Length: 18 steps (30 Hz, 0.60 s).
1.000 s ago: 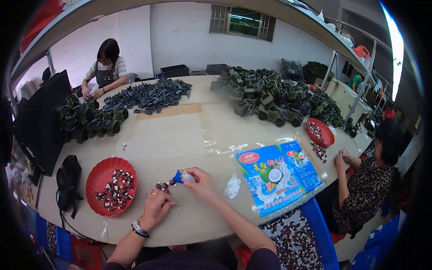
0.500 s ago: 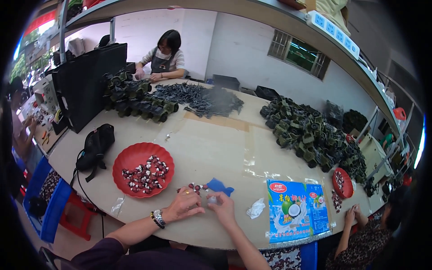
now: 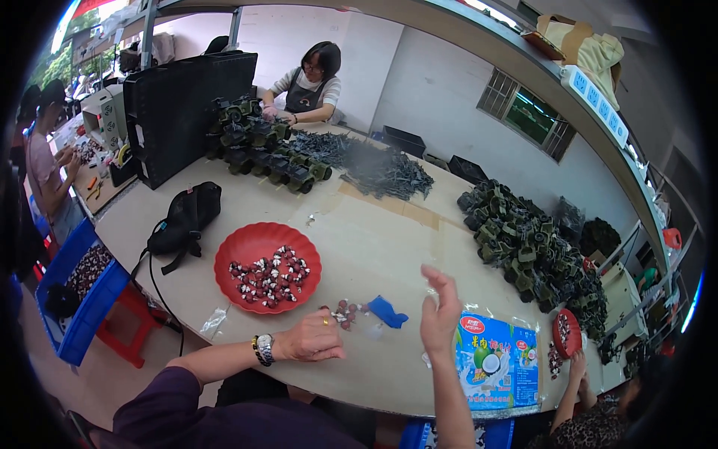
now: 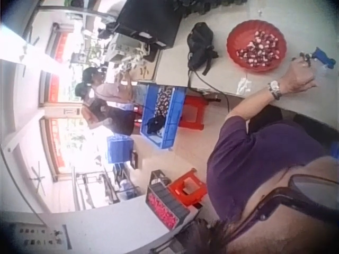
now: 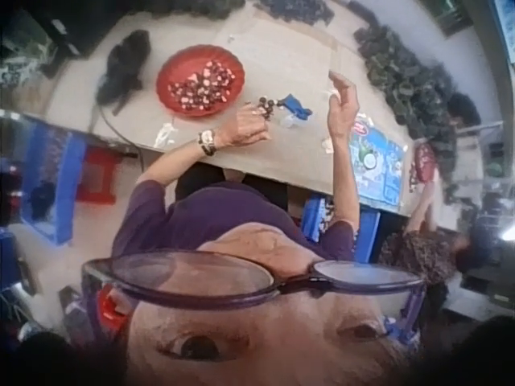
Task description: The person attaches plastic flowers to figurine parts using a glue bottle at a factory workstation.
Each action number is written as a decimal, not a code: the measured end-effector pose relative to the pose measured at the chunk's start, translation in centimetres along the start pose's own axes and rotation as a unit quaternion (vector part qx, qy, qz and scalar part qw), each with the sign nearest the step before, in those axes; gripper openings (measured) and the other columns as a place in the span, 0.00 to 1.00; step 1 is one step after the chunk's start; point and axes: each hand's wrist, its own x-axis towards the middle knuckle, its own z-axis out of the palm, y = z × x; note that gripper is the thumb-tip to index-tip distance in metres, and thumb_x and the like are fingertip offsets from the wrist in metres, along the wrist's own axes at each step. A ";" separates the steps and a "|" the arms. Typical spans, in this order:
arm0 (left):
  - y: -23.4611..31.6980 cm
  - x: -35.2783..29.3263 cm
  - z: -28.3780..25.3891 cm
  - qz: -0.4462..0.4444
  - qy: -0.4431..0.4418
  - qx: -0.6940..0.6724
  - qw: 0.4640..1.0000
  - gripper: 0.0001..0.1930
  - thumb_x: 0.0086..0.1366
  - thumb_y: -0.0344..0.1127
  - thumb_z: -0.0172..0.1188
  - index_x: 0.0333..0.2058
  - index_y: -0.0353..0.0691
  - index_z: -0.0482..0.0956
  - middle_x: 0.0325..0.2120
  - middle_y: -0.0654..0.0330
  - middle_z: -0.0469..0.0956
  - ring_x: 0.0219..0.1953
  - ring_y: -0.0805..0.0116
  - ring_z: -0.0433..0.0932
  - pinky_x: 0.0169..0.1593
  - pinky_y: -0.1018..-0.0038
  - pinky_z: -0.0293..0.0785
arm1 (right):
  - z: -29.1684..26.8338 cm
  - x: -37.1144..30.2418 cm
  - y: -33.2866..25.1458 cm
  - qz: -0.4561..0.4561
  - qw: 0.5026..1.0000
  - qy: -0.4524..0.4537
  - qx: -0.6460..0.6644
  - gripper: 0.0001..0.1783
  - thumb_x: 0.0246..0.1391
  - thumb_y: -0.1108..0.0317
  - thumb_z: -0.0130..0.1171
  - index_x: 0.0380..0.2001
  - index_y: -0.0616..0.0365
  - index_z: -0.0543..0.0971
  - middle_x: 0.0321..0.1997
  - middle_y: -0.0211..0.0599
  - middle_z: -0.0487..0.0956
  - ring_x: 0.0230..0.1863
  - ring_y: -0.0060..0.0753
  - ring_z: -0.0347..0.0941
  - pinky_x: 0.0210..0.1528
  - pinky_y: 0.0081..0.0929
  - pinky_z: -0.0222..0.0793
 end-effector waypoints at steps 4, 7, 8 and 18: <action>-1.1 -2.6 -0.2 0.053 -0.086 0.009 0.995 0.15 0.56 0.41 0.66 0.20 0.44 0.69 0.14 0.64 0.62 0.19 0.66 0.67 0.28 0.70 0.65 | 1.5 10.4 -11.0 -0.305 0.934 0.024 -0.183 0.18 0.49 0.86 0.45 0.42 0.64 0.76 0.43 0.44 0.79 0.46 0.37 0.77 0.50 0.27 0.69; -2.0 -2.9 0.1 0.095 -0.143 0.013 0.985 0.16 0.58 0.42 0.64 0.19 0.44 0.68 0.14 0.64 0.64 0.20 0.66 0.68 0.28 0.71 0.65 | 3.3 18.9 -17.7 -0.472 0.846 0.060 -0.240 0.12 0.55 0.83 0.48 0.39 0.61 0.77 0.38 0.42 0.80 0.39 0.38 0.79 0.41 0.25 0.71; -2.3 -3.0 0.2 0.093 -0.139 0.012 0.986 0.16 0.58 0.42 0.64 0.19 0.44 0.68 0.14 0.64 0.64 0.20 0.66 0.68 0.28 0.71 0.65 | 4.1 21.8 -19.5 -0.491 0.831 0.070 -0.251 0.10 0.56 0.80 0.48 0.38 0.61 0.78 0.35 0.43 0.81 0.38 0.39 0.79 0.41 0.25 0.71; -2.8 -4.6 1.5 0.137 -0.102 -0.038 0.985 0.18 0.63 0.43 0.57 0.18 0.43 0.66 0.12 0.63 0.66 0.19 0.64 0.70 0.28 0.70 0.66 | 11.6 41.9 -28.0 -0.330 0.887 0.056 -0.318 0.13 0.58 0.72 0.49 0.41 0.59 0.81 0.40 0.45 0.82 0.41 0.35 0.77 0.46 0.29 0.70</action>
